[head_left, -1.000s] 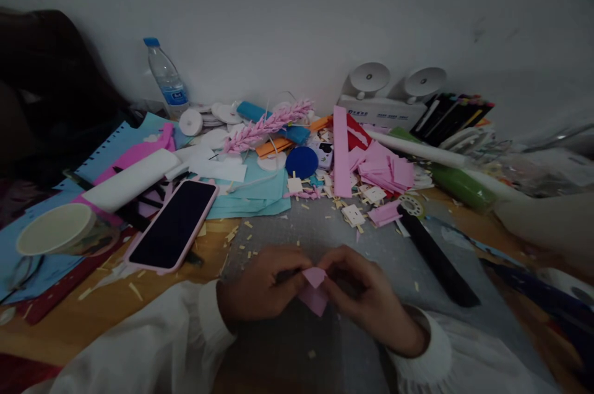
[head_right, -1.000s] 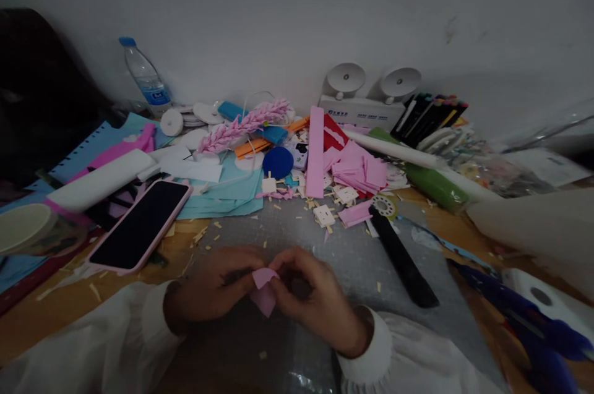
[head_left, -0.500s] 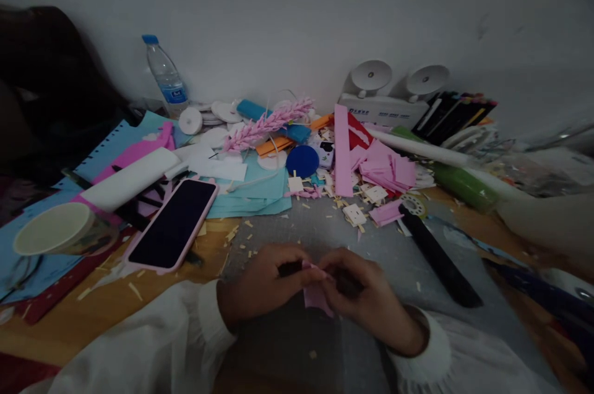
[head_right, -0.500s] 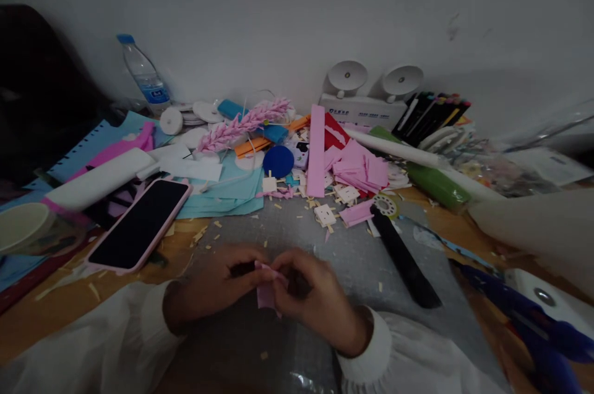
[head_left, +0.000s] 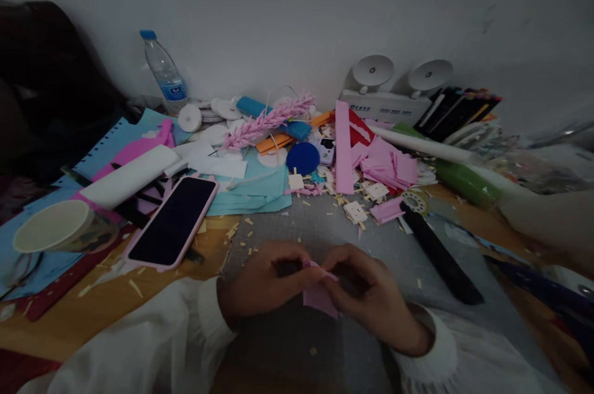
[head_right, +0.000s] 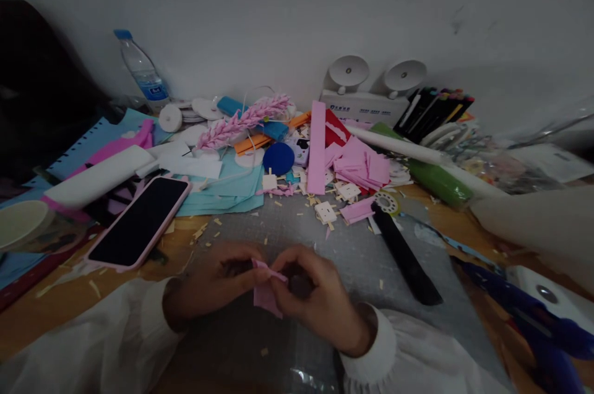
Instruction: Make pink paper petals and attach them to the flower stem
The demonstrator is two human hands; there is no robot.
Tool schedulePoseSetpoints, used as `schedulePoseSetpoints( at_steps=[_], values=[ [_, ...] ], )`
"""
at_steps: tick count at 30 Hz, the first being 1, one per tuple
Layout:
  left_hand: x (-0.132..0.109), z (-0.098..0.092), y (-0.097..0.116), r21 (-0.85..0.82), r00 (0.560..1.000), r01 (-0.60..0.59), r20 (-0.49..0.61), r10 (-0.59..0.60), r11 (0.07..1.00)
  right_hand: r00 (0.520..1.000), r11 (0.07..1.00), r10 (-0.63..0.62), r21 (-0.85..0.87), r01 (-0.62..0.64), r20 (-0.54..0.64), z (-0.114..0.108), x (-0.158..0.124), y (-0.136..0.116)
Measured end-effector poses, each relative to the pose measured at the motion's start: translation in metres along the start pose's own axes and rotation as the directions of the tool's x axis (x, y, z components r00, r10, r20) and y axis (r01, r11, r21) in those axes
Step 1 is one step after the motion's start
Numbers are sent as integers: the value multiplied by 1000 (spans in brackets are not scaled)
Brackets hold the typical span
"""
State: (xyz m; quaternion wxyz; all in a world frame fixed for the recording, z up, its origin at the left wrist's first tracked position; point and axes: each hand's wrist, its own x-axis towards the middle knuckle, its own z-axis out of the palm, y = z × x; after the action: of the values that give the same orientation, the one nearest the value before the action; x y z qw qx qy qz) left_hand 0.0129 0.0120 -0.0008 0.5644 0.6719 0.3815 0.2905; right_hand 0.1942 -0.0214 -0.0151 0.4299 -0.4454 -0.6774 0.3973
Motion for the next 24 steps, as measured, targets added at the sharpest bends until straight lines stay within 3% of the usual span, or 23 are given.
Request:
schedulePoseSetpoints(
  at_steps=[6, 13, 18, 24],
  values=[
    [0, -1, -2, 54, 999, -13, 49, 10, 998, 994, 996, 87, 23, -88, 69, -2, 3, -3],
    [-2, -4, 2, 131, 985, -153, 103, 140, 980, 980, 964, 178, 186, -191, 87, -2, 1, -2],
    [-3, -4, 2, 129, 980, -182, 103, 169, 975, 961, 930, 237, 254, -266, 139, -1, 6, -7],
    [-4, -4, 6, 215, 972, -235, 62, 227, 948, 972, 944, 206, 237, -227, 112, -2, 8, -11]
  ],
)
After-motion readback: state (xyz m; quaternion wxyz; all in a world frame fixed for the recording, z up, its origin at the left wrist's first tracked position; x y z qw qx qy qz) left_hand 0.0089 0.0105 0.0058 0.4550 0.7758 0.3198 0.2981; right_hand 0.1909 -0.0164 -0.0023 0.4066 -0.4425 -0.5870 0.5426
